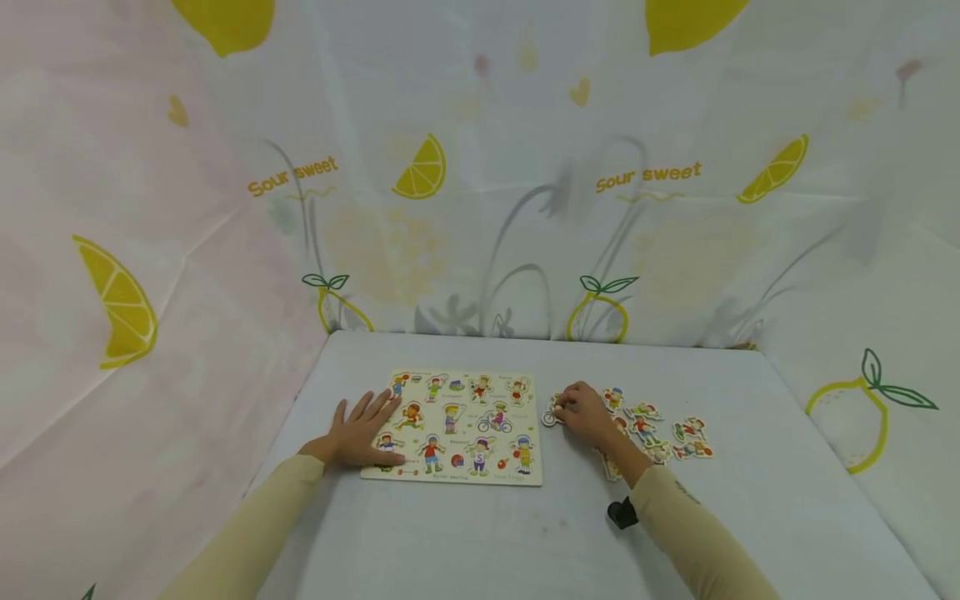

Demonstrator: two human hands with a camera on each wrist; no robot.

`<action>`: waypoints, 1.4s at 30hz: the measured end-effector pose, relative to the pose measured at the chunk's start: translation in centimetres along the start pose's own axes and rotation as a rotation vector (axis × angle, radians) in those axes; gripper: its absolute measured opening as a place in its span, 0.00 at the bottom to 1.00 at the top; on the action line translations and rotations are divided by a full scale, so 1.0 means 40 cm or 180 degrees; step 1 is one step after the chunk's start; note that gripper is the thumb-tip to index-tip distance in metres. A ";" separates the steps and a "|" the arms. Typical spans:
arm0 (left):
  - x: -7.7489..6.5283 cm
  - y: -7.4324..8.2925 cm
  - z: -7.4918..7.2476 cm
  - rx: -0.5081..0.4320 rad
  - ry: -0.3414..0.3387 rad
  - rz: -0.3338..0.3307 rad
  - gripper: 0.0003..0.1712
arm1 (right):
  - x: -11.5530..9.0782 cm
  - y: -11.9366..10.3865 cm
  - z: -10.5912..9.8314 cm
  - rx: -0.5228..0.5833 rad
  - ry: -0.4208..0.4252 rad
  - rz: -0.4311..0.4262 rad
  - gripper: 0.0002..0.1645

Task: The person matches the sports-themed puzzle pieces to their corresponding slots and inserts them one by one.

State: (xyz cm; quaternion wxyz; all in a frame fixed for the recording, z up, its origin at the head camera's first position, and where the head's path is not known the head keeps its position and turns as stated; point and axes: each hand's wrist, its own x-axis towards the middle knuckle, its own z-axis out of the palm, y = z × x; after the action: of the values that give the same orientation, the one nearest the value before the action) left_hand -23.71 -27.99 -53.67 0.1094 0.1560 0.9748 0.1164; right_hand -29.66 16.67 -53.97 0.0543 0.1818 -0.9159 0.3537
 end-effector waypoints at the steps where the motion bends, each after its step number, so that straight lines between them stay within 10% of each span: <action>1: 0.000 -0.001 0.001 -0.0019 0.0003 0.0008 0.69 | 0.003 0.001 0.005 -0.0010 0.0036 -0.0051 0.04; 14: 0.005 -0.023 0.026 0.0045 0.0079 0.0002 0.68 | 0.013 -0.040 0.032 0.0204 0.0337 0.0076 0.06; 42: 0.004 -0.015 0.024 -0.0014 0.0086 -0.0034 0.70 | 0.036 -0.184 0.165 0.0121 -0.0266 -0.0291 0.05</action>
State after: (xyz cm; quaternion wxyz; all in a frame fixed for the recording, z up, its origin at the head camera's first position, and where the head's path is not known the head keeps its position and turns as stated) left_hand -23.80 -28.31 -54.76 0.0972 0.1489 0.9767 0.1200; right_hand -28.06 6.80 -53.91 0.0286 0.2389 -0.9013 0.3603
